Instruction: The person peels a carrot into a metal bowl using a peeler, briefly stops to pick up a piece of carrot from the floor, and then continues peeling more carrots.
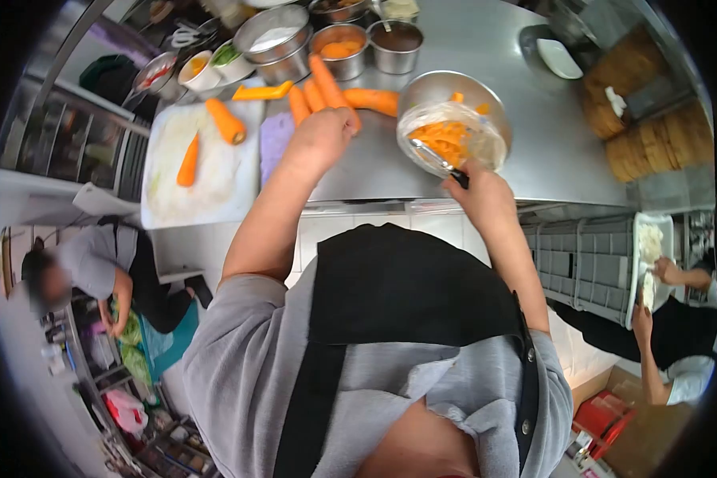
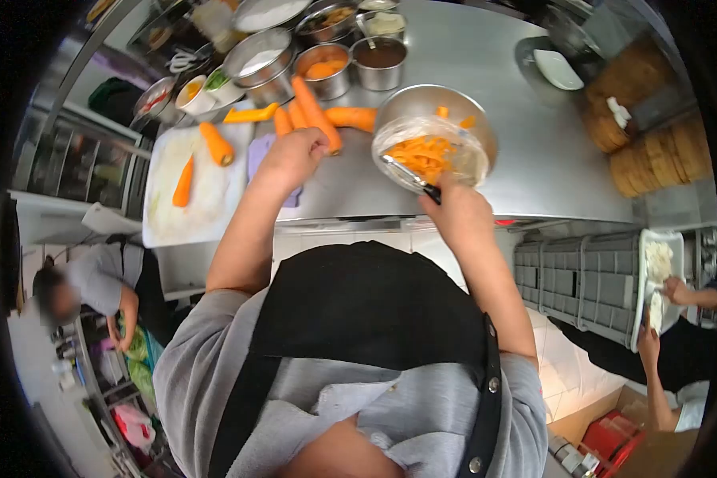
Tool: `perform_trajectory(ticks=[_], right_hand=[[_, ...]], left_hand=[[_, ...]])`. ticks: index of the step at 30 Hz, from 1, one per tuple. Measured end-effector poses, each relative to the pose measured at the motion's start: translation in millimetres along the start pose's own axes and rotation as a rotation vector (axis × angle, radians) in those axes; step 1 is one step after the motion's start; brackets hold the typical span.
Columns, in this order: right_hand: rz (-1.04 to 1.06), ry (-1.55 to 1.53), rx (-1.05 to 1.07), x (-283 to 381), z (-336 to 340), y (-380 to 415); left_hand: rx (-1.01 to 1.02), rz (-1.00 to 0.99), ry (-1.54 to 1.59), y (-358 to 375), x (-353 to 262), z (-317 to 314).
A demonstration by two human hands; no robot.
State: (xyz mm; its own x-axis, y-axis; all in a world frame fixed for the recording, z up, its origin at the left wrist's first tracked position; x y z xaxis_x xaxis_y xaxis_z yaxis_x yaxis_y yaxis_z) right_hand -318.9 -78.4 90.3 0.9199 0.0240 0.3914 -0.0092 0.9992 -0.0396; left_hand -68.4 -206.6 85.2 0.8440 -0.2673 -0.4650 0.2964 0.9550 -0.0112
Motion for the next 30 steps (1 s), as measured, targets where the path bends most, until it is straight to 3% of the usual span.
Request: perform_trajectory(ticks=[3, 7, 10, 13, 16, 23, 28, 30], right_hand=[[-0.001, -0.001, -0.01, -4, 3, -6], [-0.038, -0.074, 0.002, -5, 13, -16], [-0.048, 0.053, 0.067, 0, 9, -19], [0.014, 0.034, 0.083, 0, -1, -22], [-0.059, -0.015, 0.096, 4, 17, -25], [0.092, -0.257, -0.351, 11, 94, -31], [0.073, -0.324, -0.277, -1, 98, -50], [0.054, -0.376, -0.344, -14, 93, -52]], left_hand=[[0.14, 0.136, -0.072, 13, 23, 13], [0.118, 0.102, 0.005, 32, 43, -14], [0.153, 0.039, 0.062, 44, 26, -36], [0.179, -0.06, 0.117, 54, 14, -46], [0.155, -0.085, 0.142, 57, 9, -43], [0.018, -0.05, 0.321, 45, -8, -36], [-0.16, -0.143, 0.369, 1, -28, -29], [-0.194, -0.175, 0.358, -26, -40, -23]])
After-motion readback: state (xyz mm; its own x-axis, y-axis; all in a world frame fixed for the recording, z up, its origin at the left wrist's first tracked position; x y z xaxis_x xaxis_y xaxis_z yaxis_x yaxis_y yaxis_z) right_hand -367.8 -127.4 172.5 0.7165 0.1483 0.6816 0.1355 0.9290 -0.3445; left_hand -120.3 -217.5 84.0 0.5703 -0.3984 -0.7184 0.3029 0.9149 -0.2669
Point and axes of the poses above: each hand's wrist, its own y-axis away from the middle knuckle, its own z-axis out of the back of the hand, x = y × z, the point moved 1 cm from there along -y, towards the middle knuckle, and after that the axes turned 10 degrees about z, right-handed, at the moved point
